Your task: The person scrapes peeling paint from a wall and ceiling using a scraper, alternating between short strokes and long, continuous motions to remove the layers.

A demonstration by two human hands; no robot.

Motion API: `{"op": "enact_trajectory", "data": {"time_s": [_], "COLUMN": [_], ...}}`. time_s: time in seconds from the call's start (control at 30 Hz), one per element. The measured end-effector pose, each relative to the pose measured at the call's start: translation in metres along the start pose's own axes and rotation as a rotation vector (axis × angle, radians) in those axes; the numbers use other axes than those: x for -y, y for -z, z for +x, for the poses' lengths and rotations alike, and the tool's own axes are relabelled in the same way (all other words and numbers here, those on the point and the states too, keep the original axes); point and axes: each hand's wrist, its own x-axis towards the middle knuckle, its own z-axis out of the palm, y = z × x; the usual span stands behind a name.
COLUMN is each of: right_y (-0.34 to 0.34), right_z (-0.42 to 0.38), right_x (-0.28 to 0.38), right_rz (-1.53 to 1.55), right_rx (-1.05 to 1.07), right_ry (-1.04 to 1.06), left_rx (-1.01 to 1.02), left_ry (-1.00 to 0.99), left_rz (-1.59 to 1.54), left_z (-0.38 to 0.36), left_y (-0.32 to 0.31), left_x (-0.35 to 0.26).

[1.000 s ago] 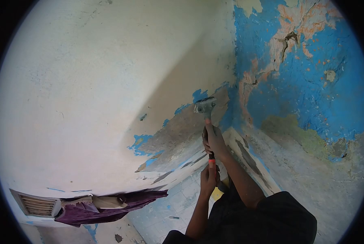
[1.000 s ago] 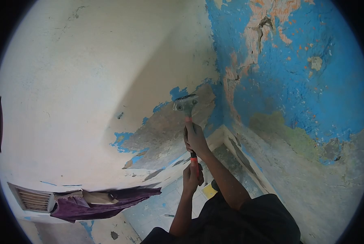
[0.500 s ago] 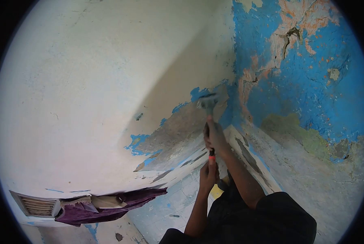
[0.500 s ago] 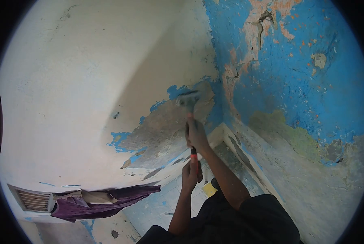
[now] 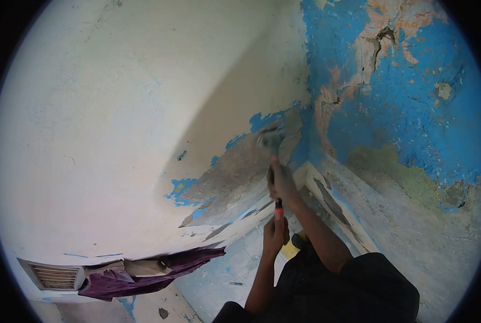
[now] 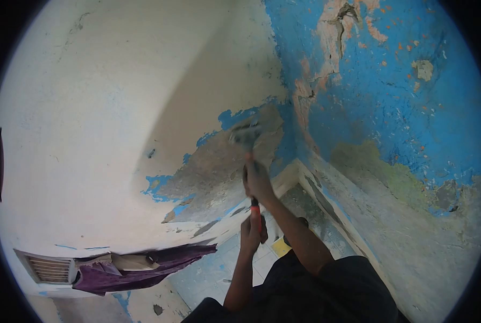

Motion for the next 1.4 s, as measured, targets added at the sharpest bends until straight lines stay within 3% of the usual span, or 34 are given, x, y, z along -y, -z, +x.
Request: {"op": "enact_trajectory", "data": {"time_s": [0.13, 0.2, 0.33, 0.4, 0.57, 0.63, 0.73, 0.83, 0.9, 0.93, 1.03, 1.1, 1.23, 1.33, 1.4], "right_y": [-0.015, -0.012, 0.007, 0.01, 0.018, 0.019, 0.021, 0.023, 0.023, 0.023, 0.033, 0.023, 0.026, 0.029, 0.032], "right_z": [-0.011, 0.006, 0.015, 0.016, 0.004, 0.001, 0.032, 0.021, 0.017, 0.017, 0.033, 0.021, 0.025, 0.014, 0.019], "right_x": [-0.012, 0.008, 0.074, 0.077, -0.004, -0.017, -0.016, 0.059, 0.062, 0.063, -0.017, -0.022, 0.019, 0.056, 0.035], "right_rz": [0.039, -0.012, 0.145, 0.073, -0.13, -0.131, -0.261, -0.089, -0.085, -0.083, -0.297, -0.274, -0.323, -0.247, -0.278], "right_rx": [0.105, -0.072, -0.089, -0.071, 0.024, 0.082, -0.138, -0.093, -0.084, -0.076, -0.107, -0.103, -0.113, -0.06, -0.053], "right_ry": [0.014, 0.096, 0.083, 0.112, 0.057, 0.009, 0.379, 0.181, 0.19, 0.197, 0.367, 0.417, 0.336, 0.069, 0.142], "left_rx": [-0.042, -0.043, 0.041, 0.047, 0.06, 0.083, 0.055, 0.077, 0.104, 0.077, 0.011, 0.037, 0.03, 0.078, 0.064], "left_ry": [0.028, -0.003, -0.053, -0.083, 0.003, 0.039, 0.012, -0.038, -0.043, -0.035, 0.044, 0.044, 0.005, -0.015, -0.003], "left_rz": [-0.054, 0.047, 0.178, 0.156, -0.16, -0.221, -0.094, -0.006, -0.042, -0.054, -0.186, -0.272, -0.085, -0.112, -0.159], "left_z": [-0.012, 0.005, 0.032, 0.038, 0.018, 0.019, 0.033, 0.05, 0.054, 0.053, 0.035, 0.025, 0.04, 0.043, 0.04], "left_y": [0.013, 0.011, -0.013, -0.02, -0.016, -0.015, -0.016, -0.035, -0.04, -0.041, -0.037, -0.033, -0.036, -0.051, -0.05], "left_x": [0.005, -0.016, -0.067, -0.056, 0.044, 0.053, 0.039, -0.017, -0.025, -0.016, 0.036, 0.055, 0.023, -0.001, 0.011]}}
